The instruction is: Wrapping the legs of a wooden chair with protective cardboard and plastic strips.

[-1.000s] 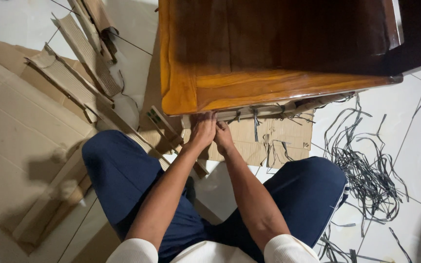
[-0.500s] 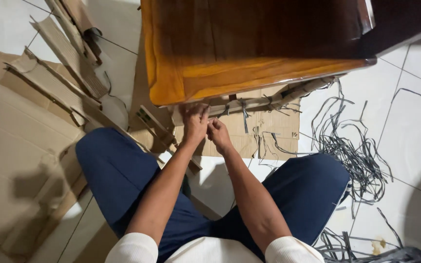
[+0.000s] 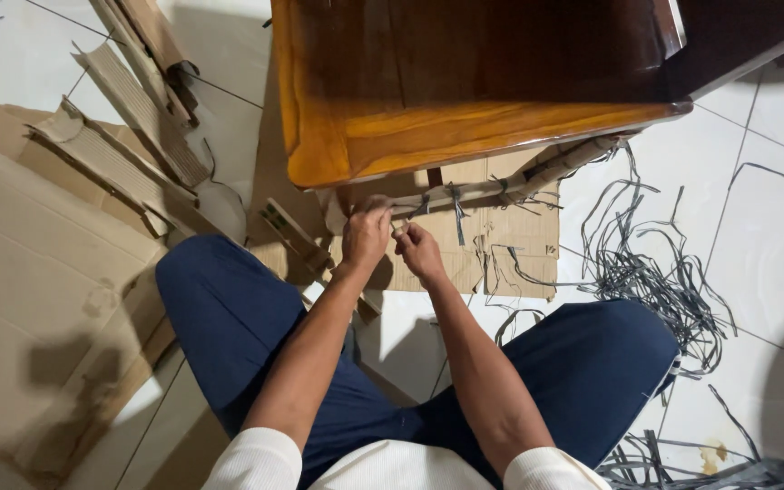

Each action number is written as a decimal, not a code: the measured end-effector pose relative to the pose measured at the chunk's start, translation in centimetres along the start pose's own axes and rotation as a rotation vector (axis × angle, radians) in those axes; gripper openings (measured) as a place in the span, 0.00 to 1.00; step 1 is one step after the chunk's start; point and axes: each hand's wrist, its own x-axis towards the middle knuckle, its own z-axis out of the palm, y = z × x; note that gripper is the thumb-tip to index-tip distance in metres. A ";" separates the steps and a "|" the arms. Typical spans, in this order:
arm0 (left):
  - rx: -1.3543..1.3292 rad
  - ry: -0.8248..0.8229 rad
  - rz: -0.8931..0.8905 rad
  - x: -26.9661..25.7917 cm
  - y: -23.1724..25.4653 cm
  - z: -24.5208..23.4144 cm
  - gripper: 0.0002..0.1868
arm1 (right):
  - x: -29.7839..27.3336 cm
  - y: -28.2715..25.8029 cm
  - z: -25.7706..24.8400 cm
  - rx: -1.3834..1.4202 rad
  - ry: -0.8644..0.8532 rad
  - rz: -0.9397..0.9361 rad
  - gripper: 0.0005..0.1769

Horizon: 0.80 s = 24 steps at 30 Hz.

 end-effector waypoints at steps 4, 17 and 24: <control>0.105 0.029 0.006 -0.1 -0.5 0.8 0.06 | 0.5 1.7 0.3 -0.065 0.013 -0.125 0.13; -0.007 0.138 0.127 0.9 2.2 -1.3 0.11 | -0.6 0.2 1.0 -0.416 0.128 -0.302 0.10; -0.078 0.219 0.091 1.0 1.3 0.3 0.10 | -1.1 0.0 1.0 -0.492 0.154 -0.423 0.05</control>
